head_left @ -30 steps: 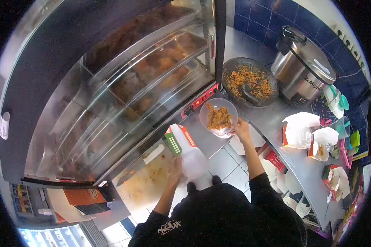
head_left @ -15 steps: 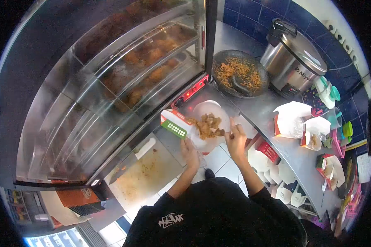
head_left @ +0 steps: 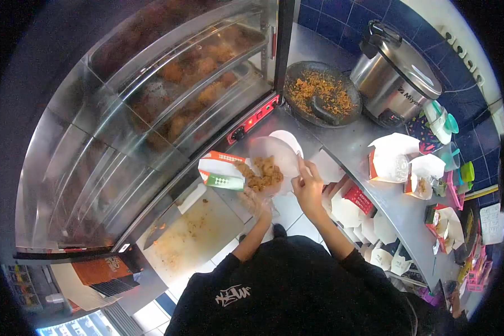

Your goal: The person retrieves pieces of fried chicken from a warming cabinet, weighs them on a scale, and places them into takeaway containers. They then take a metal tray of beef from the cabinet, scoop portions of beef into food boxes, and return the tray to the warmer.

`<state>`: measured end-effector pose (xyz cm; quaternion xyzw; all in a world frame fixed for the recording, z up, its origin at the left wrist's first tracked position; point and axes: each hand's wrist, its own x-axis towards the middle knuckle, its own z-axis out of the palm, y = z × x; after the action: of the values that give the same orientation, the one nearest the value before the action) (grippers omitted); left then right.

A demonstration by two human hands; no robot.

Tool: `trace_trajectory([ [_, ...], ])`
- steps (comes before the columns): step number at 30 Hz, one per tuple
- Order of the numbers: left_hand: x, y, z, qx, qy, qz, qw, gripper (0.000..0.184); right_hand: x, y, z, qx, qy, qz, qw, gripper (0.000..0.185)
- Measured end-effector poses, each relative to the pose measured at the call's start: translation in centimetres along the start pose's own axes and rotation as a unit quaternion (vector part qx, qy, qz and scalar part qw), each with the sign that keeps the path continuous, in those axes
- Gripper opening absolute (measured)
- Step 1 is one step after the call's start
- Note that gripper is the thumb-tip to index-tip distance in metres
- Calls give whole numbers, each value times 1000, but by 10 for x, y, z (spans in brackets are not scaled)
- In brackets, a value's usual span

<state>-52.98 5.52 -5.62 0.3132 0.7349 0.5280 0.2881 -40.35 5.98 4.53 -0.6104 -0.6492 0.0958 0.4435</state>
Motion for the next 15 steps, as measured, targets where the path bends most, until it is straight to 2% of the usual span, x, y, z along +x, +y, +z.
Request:
trace_trajectory([
  [2,-1,-8,-6,19,-22,-26,999,62,-1,0,4,-8,16,14,1000,62],
  [4,-4,-4,-15,70,-56,8,996,62,0,1,7,-18,28,20,999,64],
  [6,-7,1,-34,129,-97,44,986,63,-6,0,11,-70,28,-58,995,67],
  [7,-6,2,-40,156,-117,64,979,64,-7,0,11,-70,28,-57,995,67],
  [8,-7,-7,-47,156,-117,64,979,64,-6,1,11,-79,38,-49,995,66],
  [10,-5,-32,-69,21,-132,-34,990,62,-7,2,12,-87,49,-35,994,66],
  [11,1,-18,-78,24,-133,-35,990,62,-7,2,12,-105,60,-59,991,65],
  [12,9,12,-88,96,-134,137,977,61,-9,1,12,-122,70,-82,987,63],
  [13,21,33,-92,165,-132,304,929,60,-10,-1,11,-119,68,-80,987,63],
  [15,60,52,-81,182,-97,360,910,62,-11,-7,6,-132,72,-80,985,61],
])
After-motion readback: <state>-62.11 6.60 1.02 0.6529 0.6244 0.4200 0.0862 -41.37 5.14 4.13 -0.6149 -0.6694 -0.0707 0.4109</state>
